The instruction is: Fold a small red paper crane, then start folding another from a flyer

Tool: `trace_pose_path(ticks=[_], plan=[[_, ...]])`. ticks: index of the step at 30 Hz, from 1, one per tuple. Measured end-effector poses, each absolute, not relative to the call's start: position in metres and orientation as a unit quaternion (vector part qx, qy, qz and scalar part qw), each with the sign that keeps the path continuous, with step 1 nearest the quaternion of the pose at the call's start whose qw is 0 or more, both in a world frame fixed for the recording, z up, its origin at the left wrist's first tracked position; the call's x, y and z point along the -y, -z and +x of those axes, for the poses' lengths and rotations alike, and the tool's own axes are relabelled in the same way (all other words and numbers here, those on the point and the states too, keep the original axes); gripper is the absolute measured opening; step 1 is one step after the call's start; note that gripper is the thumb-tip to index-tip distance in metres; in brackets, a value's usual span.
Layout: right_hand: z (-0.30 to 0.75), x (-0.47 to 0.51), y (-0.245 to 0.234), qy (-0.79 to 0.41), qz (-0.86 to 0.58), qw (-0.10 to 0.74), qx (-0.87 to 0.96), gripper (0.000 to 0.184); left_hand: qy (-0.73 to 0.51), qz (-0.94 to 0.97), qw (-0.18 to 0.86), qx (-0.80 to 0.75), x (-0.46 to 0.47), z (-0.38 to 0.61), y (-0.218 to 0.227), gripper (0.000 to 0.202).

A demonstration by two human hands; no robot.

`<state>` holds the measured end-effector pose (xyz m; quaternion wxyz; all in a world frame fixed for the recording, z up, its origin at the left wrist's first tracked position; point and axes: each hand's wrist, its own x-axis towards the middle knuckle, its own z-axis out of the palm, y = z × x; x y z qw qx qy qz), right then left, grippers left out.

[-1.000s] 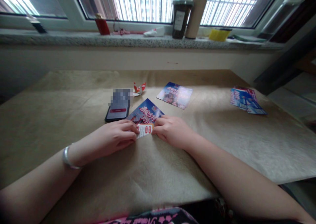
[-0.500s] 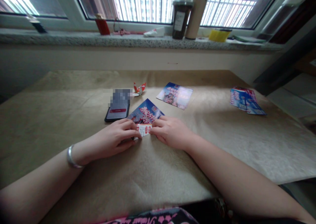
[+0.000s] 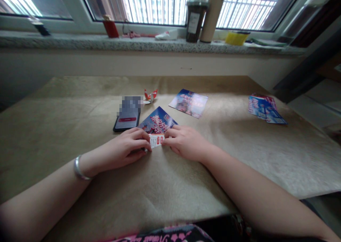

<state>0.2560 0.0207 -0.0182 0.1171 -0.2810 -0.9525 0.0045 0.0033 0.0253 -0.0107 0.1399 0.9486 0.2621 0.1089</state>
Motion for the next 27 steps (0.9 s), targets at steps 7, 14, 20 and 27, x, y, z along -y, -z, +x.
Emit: trace_pose_path(ticks=[7,14,20,27], plan=[[0.263,-0.022,0.017,-0.036,-0.31,0.131,0.941,0.028,-0.126,0.942,0.166,-0.262,-0.027,0.002,0.014,0.014],[0.267,-0.023,0.014,-0.053,-0.328,0.125,0.935,0.024,-0.132,0.944,0.151,-0.263,-0.026,0.002,0.013,0.012],[0.267,-0.025,0.013,-0.047,-0.345,0.146,0.926,0.025,-0.126,0.953,0.088,-0.261,-0.02,0.007,0.011,0.031],[0.263,-0.024,0.012,-0.035,-0.359,0.183,0.915,0.022,-0.119,0.957,0.053,-0.26,-0.018,0.007,0.014,0.036]])
